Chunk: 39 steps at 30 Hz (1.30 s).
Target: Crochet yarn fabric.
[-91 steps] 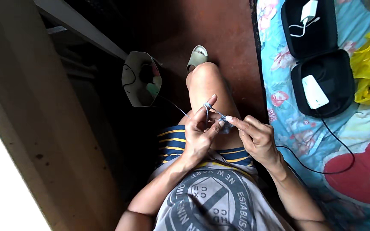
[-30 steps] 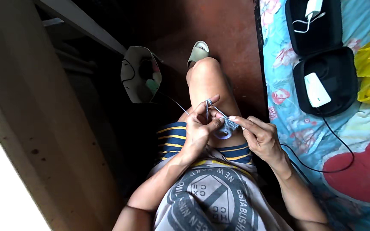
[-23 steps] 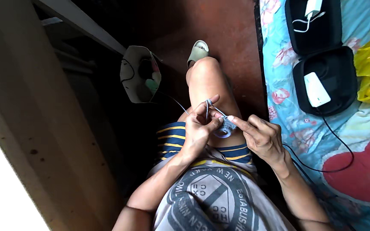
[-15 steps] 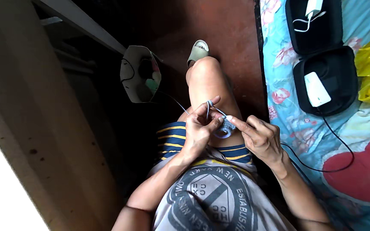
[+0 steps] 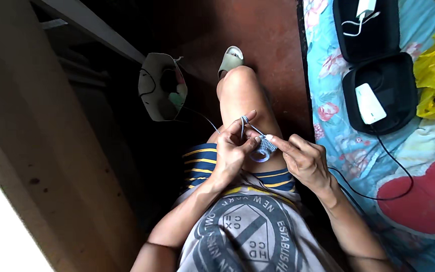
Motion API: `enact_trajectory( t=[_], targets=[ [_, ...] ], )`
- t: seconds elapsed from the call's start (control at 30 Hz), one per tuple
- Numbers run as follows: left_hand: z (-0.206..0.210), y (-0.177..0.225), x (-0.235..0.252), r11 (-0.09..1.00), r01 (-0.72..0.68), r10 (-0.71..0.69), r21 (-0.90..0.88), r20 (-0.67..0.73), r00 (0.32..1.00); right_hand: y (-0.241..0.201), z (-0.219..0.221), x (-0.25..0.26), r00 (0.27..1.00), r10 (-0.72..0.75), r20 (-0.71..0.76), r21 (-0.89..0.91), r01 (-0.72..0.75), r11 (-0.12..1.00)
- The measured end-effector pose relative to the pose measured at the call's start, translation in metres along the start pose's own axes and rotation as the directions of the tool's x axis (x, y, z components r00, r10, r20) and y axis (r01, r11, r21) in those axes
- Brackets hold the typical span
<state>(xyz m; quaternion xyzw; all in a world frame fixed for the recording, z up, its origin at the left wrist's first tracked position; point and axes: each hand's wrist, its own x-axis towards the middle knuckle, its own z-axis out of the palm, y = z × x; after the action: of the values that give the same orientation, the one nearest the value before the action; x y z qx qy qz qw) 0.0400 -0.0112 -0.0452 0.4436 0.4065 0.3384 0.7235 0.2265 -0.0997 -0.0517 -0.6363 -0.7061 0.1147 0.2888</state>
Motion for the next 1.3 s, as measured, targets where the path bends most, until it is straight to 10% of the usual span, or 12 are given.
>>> enact_trajectory(
  t=[1.3],
  targets=[
    [-0.001, -0.0007, 0.0003, 0.999, 0.014, -0.014, 0.037, -0.012, 1.0, -0.0015, 0.0061, 0.0004, 1.0, -0.026, 0.002, -0.053, 0.026, 0.998]
  ],
)
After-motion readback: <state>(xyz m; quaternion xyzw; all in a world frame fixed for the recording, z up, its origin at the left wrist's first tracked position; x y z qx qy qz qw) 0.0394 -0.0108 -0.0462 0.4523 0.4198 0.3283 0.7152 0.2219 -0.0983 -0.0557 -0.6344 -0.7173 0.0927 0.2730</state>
